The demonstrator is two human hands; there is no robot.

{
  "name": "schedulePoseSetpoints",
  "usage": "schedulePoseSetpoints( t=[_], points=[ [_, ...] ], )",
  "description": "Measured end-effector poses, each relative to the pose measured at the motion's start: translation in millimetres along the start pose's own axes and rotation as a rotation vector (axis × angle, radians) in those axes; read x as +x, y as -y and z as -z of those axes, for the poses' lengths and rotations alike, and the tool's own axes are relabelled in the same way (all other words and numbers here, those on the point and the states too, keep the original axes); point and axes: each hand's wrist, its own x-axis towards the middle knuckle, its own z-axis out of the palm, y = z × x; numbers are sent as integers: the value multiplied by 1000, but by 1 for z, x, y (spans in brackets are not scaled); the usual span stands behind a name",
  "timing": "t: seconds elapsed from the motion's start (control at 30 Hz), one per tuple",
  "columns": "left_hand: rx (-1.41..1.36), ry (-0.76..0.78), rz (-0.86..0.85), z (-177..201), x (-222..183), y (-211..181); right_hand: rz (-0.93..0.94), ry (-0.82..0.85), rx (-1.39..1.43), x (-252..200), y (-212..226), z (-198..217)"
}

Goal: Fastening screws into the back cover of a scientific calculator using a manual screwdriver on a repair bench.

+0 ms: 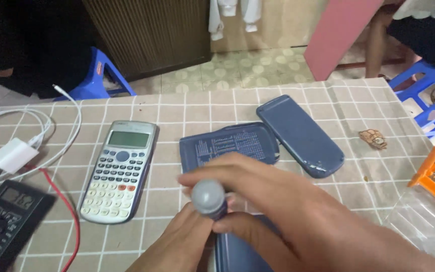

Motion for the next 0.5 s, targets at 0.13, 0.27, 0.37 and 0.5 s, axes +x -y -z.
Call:
schedulePoseSetpoints(
  t=[0.13,0.27,0.37,0.5],
  points=[
    [-87,24,81,17,-4,-28,-92,-67,10,-2,2,-5],
    [-15,-53,-104,8,-6,-10,-31,-88,-89,1,0,-7],
    [42,-57,-84,5,-9,-5,17,-126,-189,1,-1,-7],
    [22,-58,-54,10,-11,-14,98,-194,-295,-3,0,-12]
  ],
)
